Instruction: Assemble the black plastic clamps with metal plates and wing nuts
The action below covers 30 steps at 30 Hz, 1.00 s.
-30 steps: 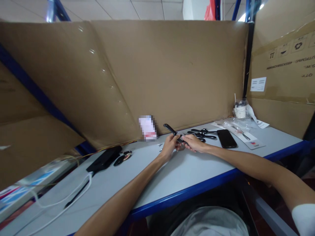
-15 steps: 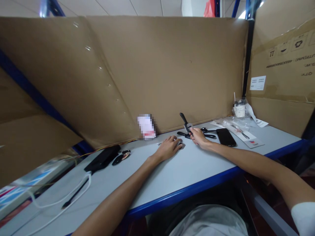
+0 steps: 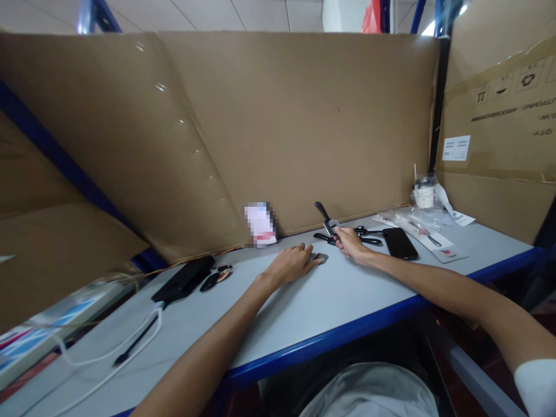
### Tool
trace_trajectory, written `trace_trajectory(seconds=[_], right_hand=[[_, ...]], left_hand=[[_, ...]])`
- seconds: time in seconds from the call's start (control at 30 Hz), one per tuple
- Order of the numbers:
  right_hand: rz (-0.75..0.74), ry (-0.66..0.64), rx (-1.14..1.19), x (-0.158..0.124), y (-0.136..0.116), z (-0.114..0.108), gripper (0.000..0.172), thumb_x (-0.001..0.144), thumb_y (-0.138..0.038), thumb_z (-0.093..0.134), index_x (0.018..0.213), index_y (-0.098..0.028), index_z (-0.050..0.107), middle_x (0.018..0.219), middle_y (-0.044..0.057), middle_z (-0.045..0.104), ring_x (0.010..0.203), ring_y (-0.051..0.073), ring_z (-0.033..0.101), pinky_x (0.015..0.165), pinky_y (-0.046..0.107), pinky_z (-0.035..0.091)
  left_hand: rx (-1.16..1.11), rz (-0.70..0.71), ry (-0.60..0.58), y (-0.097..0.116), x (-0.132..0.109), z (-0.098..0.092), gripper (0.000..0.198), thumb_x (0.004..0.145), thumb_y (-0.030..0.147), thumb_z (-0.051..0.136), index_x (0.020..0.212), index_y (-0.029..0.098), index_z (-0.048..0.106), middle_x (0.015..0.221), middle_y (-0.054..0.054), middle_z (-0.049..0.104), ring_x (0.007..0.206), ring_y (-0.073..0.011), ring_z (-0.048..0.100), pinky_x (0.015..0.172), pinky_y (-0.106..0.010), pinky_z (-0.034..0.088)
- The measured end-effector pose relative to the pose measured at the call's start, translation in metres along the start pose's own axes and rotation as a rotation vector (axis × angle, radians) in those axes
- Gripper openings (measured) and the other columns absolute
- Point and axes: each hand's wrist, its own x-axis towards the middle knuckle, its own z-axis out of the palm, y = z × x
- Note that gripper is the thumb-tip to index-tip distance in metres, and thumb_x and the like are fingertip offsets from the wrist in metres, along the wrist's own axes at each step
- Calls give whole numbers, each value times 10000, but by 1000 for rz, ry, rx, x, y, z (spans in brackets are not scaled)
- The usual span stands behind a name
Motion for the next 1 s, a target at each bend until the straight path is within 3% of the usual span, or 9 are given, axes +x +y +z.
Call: trace_trajectory(seconds=[0.2,0.3,0.4,0.53,0.6,0.73,0.87,1.0], right_hand=[[7,16,-33,-5,-5,2,372,1074,-316,376,738,-187,468,430,-97,359,302,55,246,321,203,164],[-9,11,-59,-8,-7,3,379,1071,-303,382,725,-181,476,439,-87,373,308,55,260,323,204,170],[-6,6,-78,-10,-7,3,379,1068,-312,400,720,-182,476,442,-84,378,309,58,265,325,209,175],[1,-5,-90,-9,-7,3,386,1075,-323,382,728,-183,476,441,-83,375,310,59,264,326,211,175],[1,-7,-92,-9,-7,3,389,1078,-322,372,728,-185,474,440,-85,370,308,59,260,323,211,177],[-4,-3,-94,-7,-6,2,382,1073,-335,398,729,-186,474,447,-85,382,309,58,265,322,209,182],[-10,1,-111,-7,-5,2,390,1076,-329,391,724,-185,478,450,-80,394,311,58,279,324,208,186],[-5,9,-122,-7,-5,3,391,1075,-342,405,725,-183,480,450,-82,396,309,54,273,325,205,186]], left_hand=[[13,-2,-93,-40,-7,-14,487,934,541,477,1205,165,625,1150,-165,663,931,-254,672,776,-321,476],[-24,-84,-215,-52,-11,-17,414,876,526,549,1102,196,656,1018,-120,701,867,-243,672,712,-299,463],[-94,-118,-294,-45,-10,-14,321,881,471,532,1028,204,635,834,-72,697,691,-203,646,606,-268,424],[-235,-108,-306,-25,-7,-18,181,895,313,466,971,191,576,787,-49,683,501,-134,574,506,-234,376],[-317,-157,-291,-21,-10,-25,191,882,368,503,936,193,555,766,-43,673,474,-129,570,480,-226,382],[-478,-311,-494,-26,-25,-39,452,734,561,679,964,210,512,629,9,601,459,-188,606,433,-250,432],[-631,-245,-614,-27,-33,-44,459,712,526,682,974,220,464,603,34,592,476,-197,627,441,-261,470],[-707,-192,-601,-25,-30,-40,346,714,407,647,936,208,472,639,22,626,509,-182,642,477,-267,505]])
